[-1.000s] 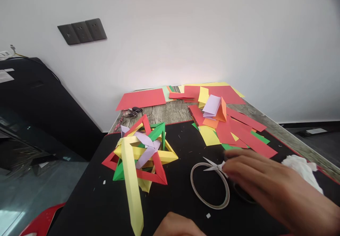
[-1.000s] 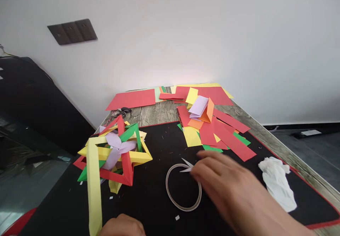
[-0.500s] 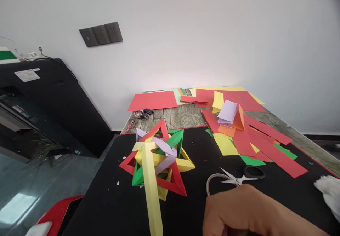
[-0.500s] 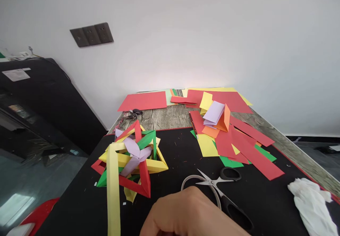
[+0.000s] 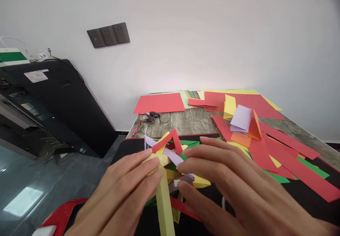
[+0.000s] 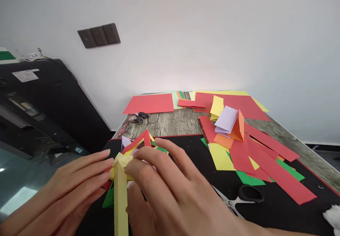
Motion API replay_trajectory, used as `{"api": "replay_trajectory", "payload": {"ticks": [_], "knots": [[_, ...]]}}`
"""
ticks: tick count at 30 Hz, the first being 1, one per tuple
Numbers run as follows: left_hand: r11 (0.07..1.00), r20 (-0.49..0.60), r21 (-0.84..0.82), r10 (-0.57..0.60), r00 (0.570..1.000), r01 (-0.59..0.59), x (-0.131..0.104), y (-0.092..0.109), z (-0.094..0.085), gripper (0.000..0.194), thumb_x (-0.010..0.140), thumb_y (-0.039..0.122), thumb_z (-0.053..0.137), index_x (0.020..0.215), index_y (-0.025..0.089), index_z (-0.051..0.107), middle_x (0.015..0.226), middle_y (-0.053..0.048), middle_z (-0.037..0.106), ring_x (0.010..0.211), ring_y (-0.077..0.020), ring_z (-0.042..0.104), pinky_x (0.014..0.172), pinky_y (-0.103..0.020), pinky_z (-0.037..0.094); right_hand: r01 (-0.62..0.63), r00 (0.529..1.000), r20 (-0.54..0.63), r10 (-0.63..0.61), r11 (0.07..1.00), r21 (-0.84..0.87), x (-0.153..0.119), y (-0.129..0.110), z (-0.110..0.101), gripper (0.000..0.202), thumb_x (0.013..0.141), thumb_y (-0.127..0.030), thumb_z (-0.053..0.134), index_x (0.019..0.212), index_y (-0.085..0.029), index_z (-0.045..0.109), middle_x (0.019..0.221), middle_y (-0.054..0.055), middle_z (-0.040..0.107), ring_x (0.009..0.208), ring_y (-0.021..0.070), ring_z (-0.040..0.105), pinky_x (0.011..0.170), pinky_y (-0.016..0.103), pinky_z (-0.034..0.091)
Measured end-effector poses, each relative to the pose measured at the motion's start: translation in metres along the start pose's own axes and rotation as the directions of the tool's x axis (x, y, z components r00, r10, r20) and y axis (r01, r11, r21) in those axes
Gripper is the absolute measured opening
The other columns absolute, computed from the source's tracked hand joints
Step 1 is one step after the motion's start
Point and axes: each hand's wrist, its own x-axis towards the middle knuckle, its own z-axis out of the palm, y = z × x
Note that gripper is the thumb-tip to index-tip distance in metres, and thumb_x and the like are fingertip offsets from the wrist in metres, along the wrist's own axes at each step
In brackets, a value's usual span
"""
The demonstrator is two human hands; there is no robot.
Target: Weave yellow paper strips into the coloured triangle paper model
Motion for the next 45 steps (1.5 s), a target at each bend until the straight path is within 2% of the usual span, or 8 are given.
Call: {"api": "replay_trajectory", "payload": {"ticks": [3, 10, 17, 22, 28, 32, 38, 45], "knots": [[1.000, 0.031, -0.012, 0.004, 1.000, -0.004, 0.007, -0.003, 0.005, 0.042, 0.092, 0.002, 0.041, 0.131, 0.013, 0.053, 0.141, -0.004, 0.053, 0.131, -0.0191, 0.048, 0.109, -0.031, 0.045, 0.016, 0.998, 0.065, -0.014, 0.999, -0.035, -0.001, -0.001, 0.009, 0.017, 0.093, -0.016, 0.053, 0.096, -0.020, 0.069, 0.107, 0.000, 0.070, 0.121, 0.0170, 0.051, 0.119, 0.037, 0.024], [0.996, 0.074, 0.054, 0.071, 0.995, -0.075, -0.001, -0.012, 0.008, 0.049, 0.099, 0.011, 0.031, 0.147, 0.018, 0.035, 0.141, 0.001, 0.055, 0.125, -0.0134, 0.055, 0.106, -0.019, 0.042, 0.144, 0.978, 0.170, -0.122, 0.981, -0.127, -0.001, 0.006, 0.017, 0.022, 0.094, -0.017, 0.050, 0.096, -0.022, 0.072, 0.109, 0.003, 0.071, 0.134, 0.0246, 0.039, 0.120, 0.053, 0.012], [0.963, 0.158, 0.236, 0.092, 0.983, -0.128, -0.007, -0.015, 0.009, 0.051, 0.096, 0.011, 0.031, 0.145, 0.019, 0.040, 0.149, 0.002, 0.045, 0.133, -0.0182, 0.047, 0.108, -0.023, 0.041, 0.076, 0.987, 0.148, -0.059, 0.991, -0.111, -0.004, 0.008, 0.020, 0.031, 0.092, -0.010, 0.045, 0.107, -0.023, 0.069, 0.111, 0.003, 0.071, 0.133, 0.0239, 0.041, 0.118, 0.055, 0.016], [0.999, 0.182, -0.019, -0.023, 0.983, 0.027, -0.007, -0.015, 0.010, 0.051, 0.094, 0.016, 0.039, 0.143, 0.026, 0.043, 0.142, 0.004, 0.053, 0.131, -0.0197, 0.050, 0.104, -0.027, 0.050, 0.065, 0.992, 0.113, -0.056, 0.995, -0.078, -0.004, 0.007, 0.025, 0.028, 0.090, -0.009, 0.048, 0.102, -0.023, 0.070, 0.106, 0.003, 0.071, 0.131, 0.0220, 0.041, 0.119, 0.053, 0.014], [0.998, 0.203, -0.051, -0.027, 0.979, 0.038, -0.006, -0.018, 0.011, 0.053, 0.092, 0.017, 0.042, 0.145, 0.025, 0.041, 0.139, 0.001, 0.056, 0.122, -0.0196, 0.059, 0.092, -0.022, 0.058, 0.089, 0.985, 0.157, -0.072, 0.991, -0.104, -0.006, 0.009, 0.022, 0.030, 0.094, -0.016, 0.045, 0.111, -0.024, 0.067, 0.112, 0.004, 0.070, 0.128, 0.0245, 0.042, 0.118, 0.057, 0.011], [0.998, 0.204, 0.044, 0.027, 0.979, -0.037, -0.011, -0.022, 0.016, 0.055, 0.085, 0.006, 0.043, 0.136, 0.025, 0.052, 0.138, -0.001, 0.057, 0.122, -0.0214, 0.057, 0.083, -0.020, 0.061, 0.080, 0.980, 0.187, -0.061, 0.992, -0.096, -0.009, 0.011, 0.022, 0.030, 0.095, -0.020, 0.045, 0.118, -0.025, 0.065, 0.115, 0.005, 0.067, 0.125, 0.0286, 0.044, 0.113, 0.059, 0.020], [0.965, 0.329, 0.179, 0.127, 0.936, -0.194, -0.009, -0.014, 0.011, 0.061, 0.079, 0.010, 0.018, 0.114, 0.018, 0.068, 0.147, 0.006, 0.046, 0.128, -0.0278, 0.037, 0.087, -0.029, 0.049, 0.021, 0.986, 0.164, -0.019, 1.000, -0.012, -0.013, 0.011, 0.030, 0.030, 0.089, -0.022, 0.056, 0.118, -0.024, 0.065, 0.113, 0.008, 0.063, 0.124, 0.0340, 0.042, 0.109, 0.067, 0.022], [0.998, 0.205, 0.050, 0.035, 0.978, -0.046, 0.002, -0.012, 0.008, 0.051, 0.087, 0.009, 0.045, 0.136, 0.024, 0.051, 0.141, -0.003, 0.055, 0.128, -0.0259, 0.053, 0.099, -0.036, 0.056, -0.034, 0.984, 0.176, 0.025, 0.998, 0.044, -0.017, 0.012, 0.032, 0.034, 0.085, -0.021, 0.062, 0.119, -0.024, 0.063, 0.115, 0.008, 0.058, 0.128, 0.0346, 0.037, 0.111, 0.066, 0.019]]}}
